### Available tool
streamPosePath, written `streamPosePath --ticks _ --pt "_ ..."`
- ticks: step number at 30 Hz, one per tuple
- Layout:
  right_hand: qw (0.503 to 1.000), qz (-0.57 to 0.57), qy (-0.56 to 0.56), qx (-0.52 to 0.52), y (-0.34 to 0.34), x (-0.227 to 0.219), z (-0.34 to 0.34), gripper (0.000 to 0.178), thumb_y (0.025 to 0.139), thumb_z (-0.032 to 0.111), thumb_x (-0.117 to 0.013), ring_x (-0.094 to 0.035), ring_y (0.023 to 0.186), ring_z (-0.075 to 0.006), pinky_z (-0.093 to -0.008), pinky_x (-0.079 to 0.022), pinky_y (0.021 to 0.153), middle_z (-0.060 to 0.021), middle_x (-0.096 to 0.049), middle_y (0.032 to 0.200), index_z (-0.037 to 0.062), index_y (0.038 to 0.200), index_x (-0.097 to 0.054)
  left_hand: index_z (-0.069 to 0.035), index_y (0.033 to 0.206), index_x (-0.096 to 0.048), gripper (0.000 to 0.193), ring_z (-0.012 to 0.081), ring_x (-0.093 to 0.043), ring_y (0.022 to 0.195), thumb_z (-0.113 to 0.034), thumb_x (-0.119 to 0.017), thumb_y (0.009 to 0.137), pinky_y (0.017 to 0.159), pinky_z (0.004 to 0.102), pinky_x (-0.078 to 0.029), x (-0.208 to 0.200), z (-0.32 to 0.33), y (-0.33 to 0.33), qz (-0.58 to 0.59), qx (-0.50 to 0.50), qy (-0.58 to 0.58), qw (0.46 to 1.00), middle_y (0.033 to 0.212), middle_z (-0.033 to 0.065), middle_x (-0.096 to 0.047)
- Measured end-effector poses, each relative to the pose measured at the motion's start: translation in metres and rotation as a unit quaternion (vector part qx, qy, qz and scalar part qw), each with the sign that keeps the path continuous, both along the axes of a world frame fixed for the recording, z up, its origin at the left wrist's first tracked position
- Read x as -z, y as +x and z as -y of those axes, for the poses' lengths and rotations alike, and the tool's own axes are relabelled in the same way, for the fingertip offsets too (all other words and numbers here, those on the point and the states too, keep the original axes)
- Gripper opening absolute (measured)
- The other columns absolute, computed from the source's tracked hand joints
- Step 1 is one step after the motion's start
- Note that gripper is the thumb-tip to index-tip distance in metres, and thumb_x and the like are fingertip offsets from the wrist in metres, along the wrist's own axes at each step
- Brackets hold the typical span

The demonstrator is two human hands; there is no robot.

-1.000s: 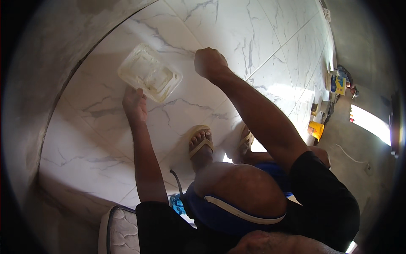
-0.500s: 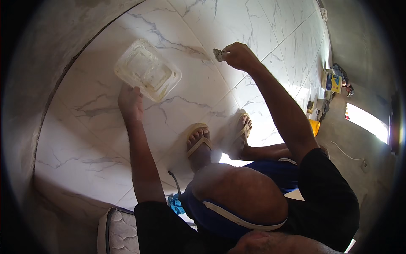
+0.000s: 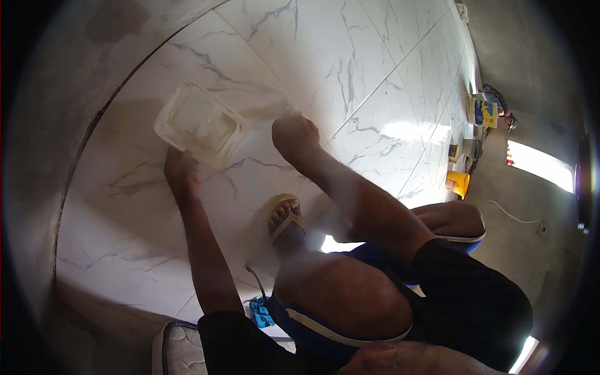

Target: The person scoops paste from a plastic container and applies it onto wall tile joints using a putty knife, then smooths the seams by hand.

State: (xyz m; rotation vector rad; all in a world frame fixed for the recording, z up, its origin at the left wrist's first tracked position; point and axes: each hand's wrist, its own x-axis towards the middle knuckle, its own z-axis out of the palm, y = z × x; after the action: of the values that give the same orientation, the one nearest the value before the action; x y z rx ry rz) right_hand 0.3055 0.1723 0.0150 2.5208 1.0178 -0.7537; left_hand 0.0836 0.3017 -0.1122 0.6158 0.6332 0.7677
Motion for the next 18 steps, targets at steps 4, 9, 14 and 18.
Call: streamPosePath --ticks 4,9,14,18 --pt "0.999 0.004 0.028 -0.034 0.007 -0.044 0.002 0.027 0.090 0.010 -0.052 -0.074 0.090 -0.0376 -0.0438 -0.060 0.077 -0.0249 -0.073 0.096 -0.0046 0.104 -0.070 0.011 0.143 -0.046 0.051 0.0175 -0.059 0.112 -0.001 -0.058 0.094 0.095 0.0279 -0.048 -0.012 0.001 0.009 0.029 -0.023 0.007 0.999 0.131 0.0141 -0.059" --pt "0.995 0.033 0.089 -0.027 0.095 -0.039 0.017 0.024 0.088 0.015 -0.055 -0.072 0.089 -0.0422 -0.0498 -0.058 0.082 -0.0250 -0.073 0.090 -0.0002 0.094 -0.072 0.011 0.139 -0.049 0.048 0.0155 -0.060 0.106 -0.001 -0.059 0.094 0.092 0.0263 -0.048 -0.006 0.002 0.014 0.017 -0.012 0.007 1.000 0.124 0.0127 -0.061" --pt "0.998 0.045 0.011 -0.035 0.091 -0.050 -0.013 0.023 0.088 0.011 -0.055 -0.073 0.090 -0.0393 -0.0481 -0.059 0.081 -0.0226 -0.074 0.092 0.0001 0.094 -0.075 0.012 0.138 -0.050 0.046 0.0174 -0.059 0.110 -0.002 -0.060 0.095 0.097 0.0294 -0.048 -0.008 0.001 0.009 0.010 -0.016 -0.001 1.000 0.126 0.0138 -0.061" --pt "0.998 -0.006 -0.023 -0.059 0.041 -0.049 -0.030 0.026 0.090 0.006 -0.051 -0.073 0.096 -0.0363 -0.0456 -0.060 0.082 -0.0216 -0.074 0.100 0.0025 0.097 -0.076 0.012 0.138 -0.049 0.047 0.0225 -0.057 0.121 -0.003 -0.061 0.095 0.106 0.0358 -0.045 -0.008 0.001 0.006 0.008 -0.014 -0.006 1.000 0.132 0.0158 -0.058"
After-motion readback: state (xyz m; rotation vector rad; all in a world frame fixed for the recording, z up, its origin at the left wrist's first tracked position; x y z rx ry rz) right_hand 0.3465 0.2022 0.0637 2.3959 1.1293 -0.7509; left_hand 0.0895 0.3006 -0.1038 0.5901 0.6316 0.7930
